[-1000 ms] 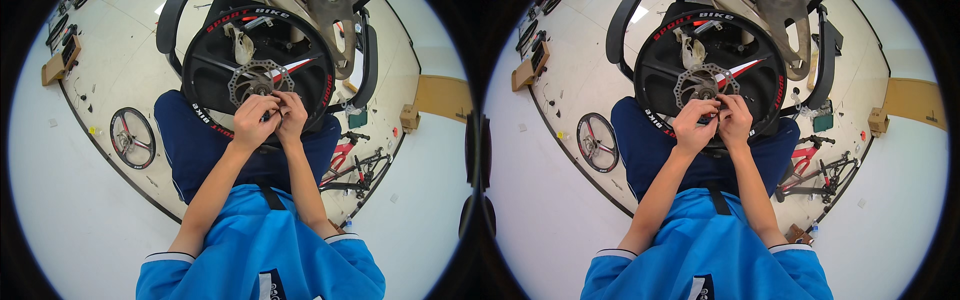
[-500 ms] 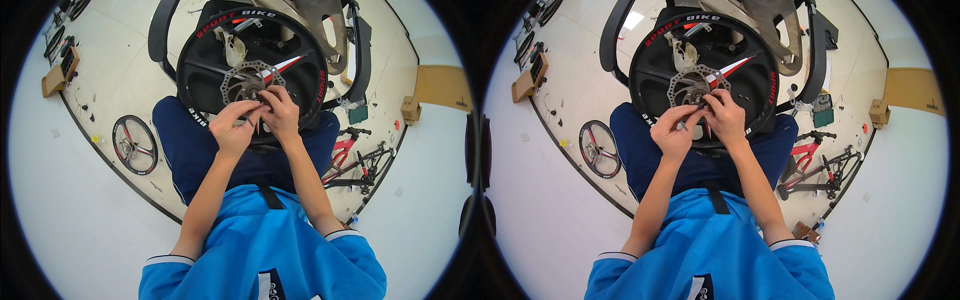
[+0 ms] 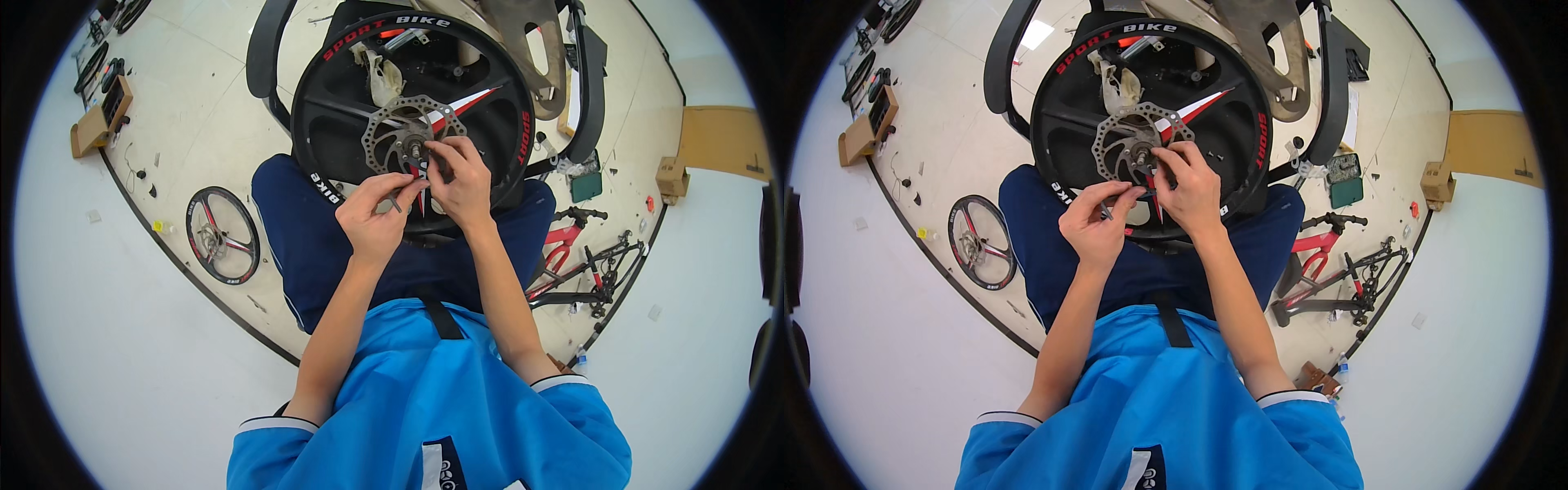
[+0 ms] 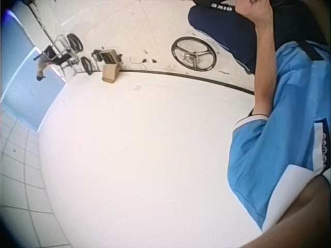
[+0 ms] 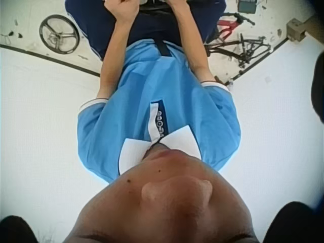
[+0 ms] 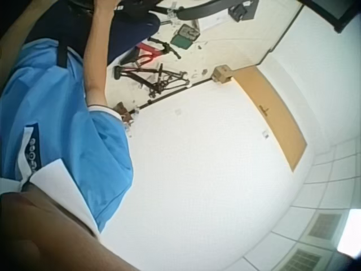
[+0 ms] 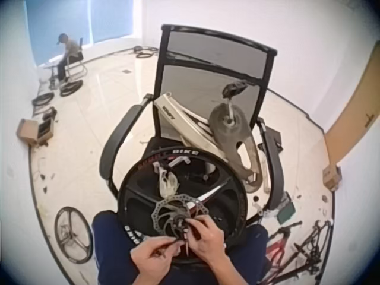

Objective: The person sits on the floor and works on a bicycle wheel, using a small tool to tighten or adjust components on the hub and disc brake rotor. The person repeatedly manipulates the wheel and its parts, focusing on the central hub area.

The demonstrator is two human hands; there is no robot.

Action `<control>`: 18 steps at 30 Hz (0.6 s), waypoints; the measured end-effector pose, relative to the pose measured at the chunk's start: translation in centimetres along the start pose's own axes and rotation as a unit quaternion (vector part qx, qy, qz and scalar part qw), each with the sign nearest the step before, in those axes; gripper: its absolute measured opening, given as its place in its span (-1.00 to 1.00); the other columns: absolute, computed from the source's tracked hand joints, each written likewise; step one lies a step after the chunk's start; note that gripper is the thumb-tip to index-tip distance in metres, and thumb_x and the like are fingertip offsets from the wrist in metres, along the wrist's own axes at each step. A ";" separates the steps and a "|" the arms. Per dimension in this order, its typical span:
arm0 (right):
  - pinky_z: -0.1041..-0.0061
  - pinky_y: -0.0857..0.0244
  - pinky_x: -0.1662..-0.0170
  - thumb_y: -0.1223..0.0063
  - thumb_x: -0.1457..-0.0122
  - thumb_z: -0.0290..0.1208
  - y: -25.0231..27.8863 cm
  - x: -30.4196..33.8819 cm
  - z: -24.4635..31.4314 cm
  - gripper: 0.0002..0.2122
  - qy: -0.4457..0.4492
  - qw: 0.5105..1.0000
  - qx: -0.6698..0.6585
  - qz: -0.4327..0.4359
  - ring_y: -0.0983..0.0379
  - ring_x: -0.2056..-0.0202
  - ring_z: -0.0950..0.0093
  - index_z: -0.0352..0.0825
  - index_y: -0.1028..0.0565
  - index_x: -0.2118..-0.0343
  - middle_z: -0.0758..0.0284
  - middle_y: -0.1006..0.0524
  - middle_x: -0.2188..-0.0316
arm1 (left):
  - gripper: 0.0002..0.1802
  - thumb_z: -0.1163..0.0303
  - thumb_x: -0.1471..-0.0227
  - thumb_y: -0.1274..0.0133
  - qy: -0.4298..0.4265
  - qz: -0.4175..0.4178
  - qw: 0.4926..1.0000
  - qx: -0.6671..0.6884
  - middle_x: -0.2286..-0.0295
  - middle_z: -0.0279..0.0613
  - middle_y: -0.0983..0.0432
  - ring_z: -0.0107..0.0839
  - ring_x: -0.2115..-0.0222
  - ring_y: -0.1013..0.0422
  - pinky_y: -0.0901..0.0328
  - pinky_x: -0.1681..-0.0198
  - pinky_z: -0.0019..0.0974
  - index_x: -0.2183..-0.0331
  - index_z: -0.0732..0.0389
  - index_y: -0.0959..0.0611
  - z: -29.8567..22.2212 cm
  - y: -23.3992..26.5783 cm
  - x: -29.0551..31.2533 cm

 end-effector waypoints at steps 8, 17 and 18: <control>0.55 -0.28 0.50 -0.34 -0.01 -0.57 -0.2 0.2 -0.4 -0.80 -0.005 1.000 0.009 0.001 -0.37 0.59 0.55 -0.36 -0.63 0.26 0.34 -0.52 0.34 | -0.81 0.71 0.09 -0.38 0.004 0.010 1.000 -0.007 0.39 -0.17 -0.67 -0.57 0.44 -0.54 -0.42 0.38 -0.52 0.35 0.39 -0.73 0.5 0.2 0.3; 0.58 -0.31 0.49 -0.32 0.01 -0.61 -0.1 0.2 -0.6 -0.78 -0.032 0.999 0.007 -0.005 -0.39 0.58 0.58 -0.36 -0.64 0.24 0.37 -0.54 0.36 | -0.82 0.70 0.07 -0.37 0.006 0.007 1.000 -0.009 0.41 -0.18 -0.66 -0.58 0.46 -0.52 -0.41 0.40 -0.53 0.34 0.38 -0.73 1.1 0.4 0.6; 0.58 -0.32 0.49 -0.31 0.02 -0.61 -0.1 0.2 -0.4 -0.77 -0.019 1.000 0.007 -0.007 -0.40 0.58 0.59 -0.35 -0.64 0.24 0.37 -0.55 0.35 | -0.82 0.70 0.07 -0.37 0.006 0.009 1.000 -0.013 0.41 -0.18 -0.66 -0.58 0.46 -0.52 -0.41 0.40 -0.53 0.34 0.38 -0.73 1.1 0.4 0.7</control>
Point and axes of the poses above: each hand's wrist, its own x-axis away from the middle knuckle, its own y-axis out of the back of the hand, z = x × y, the point moved 8 cm from there along -x, towards the middle knuckle
